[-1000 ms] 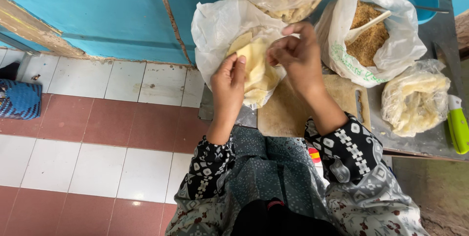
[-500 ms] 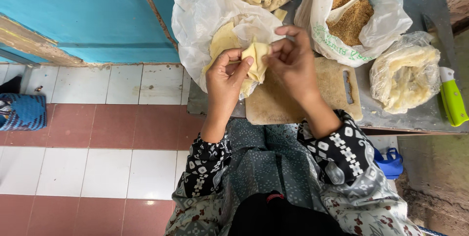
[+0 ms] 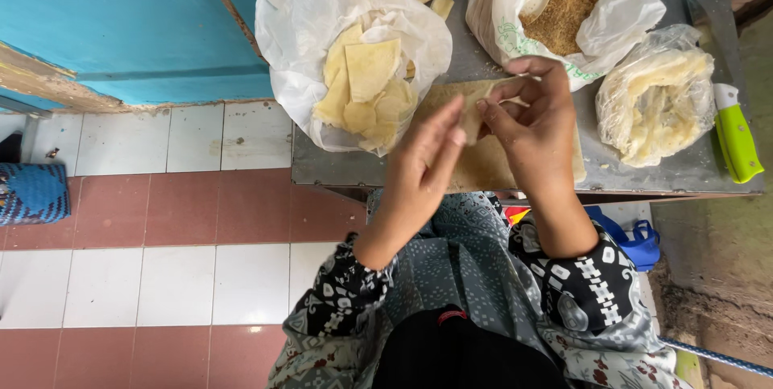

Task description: The person sits on the floor at a low table and folds filled pastries from square dough wrappers. They take a wrapper, spoon brown sugar filling from a bag onto it, fold the wrapper over the filling, and press the edges closed, placing finished pieces aside.

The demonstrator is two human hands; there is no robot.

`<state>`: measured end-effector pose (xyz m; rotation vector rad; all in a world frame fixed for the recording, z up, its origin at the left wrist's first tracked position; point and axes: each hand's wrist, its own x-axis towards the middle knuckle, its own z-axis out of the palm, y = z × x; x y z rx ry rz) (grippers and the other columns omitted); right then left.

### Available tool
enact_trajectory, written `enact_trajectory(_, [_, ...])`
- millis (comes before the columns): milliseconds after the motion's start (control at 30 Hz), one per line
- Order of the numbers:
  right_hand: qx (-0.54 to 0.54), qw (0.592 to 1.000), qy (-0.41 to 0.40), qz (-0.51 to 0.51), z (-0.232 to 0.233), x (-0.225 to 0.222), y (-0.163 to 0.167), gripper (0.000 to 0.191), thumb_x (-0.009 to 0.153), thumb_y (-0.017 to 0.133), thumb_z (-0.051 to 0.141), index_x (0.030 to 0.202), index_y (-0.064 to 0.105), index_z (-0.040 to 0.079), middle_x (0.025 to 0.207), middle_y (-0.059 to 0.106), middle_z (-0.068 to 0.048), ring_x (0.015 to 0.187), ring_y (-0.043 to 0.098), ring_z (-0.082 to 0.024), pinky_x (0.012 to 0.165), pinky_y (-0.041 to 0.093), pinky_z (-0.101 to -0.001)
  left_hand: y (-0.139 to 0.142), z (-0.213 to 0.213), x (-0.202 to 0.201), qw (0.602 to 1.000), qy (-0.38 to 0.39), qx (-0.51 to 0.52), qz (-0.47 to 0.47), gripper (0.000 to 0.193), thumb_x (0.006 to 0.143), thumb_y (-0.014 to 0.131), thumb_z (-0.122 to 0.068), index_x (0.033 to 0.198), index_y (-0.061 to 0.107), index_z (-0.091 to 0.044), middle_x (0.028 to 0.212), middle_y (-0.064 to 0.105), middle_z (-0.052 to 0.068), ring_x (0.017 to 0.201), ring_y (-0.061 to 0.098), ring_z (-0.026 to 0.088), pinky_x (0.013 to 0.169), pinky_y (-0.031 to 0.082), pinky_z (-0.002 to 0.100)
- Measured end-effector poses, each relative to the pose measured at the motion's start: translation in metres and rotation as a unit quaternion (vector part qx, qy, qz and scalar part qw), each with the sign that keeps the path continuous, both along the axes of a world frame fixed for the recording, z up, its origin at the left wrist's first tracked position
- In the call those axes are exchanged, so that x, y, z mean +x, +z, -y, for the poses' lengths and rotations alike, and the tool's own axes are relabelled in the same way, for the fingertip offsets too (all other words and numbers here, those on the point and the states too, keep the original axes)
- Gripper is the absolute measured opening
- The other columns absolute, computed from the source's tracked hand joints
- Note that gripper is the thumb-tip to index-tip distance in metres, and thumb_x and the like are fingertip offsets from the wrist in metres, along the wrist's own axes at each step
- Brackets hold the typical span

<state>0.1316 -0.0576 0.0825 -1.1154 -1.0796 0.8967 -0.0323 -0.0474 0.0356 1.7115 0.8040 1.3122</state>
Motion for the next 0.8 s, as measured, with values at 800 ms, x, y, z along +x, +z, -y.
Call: enact_trajectory(800, [-0.011,0.999,0.048,0.002,0.041,-0.011,-0.024,0.046,0.098,0.065,-0.012,0.14,0.05,-0.002,0.112,0.071,-0.011,0.104,0.07,-0.015,0.093,0.056,-0.028,-0.008,0.039,-0.006,0.984,-0.033,-0.116,0.131,0.035,0.103,0.068,-0.007,0.137,0.061,0.001,0.132,0.068,0.015,0.118,0.07,0.019,0.102,0.061,0.031])
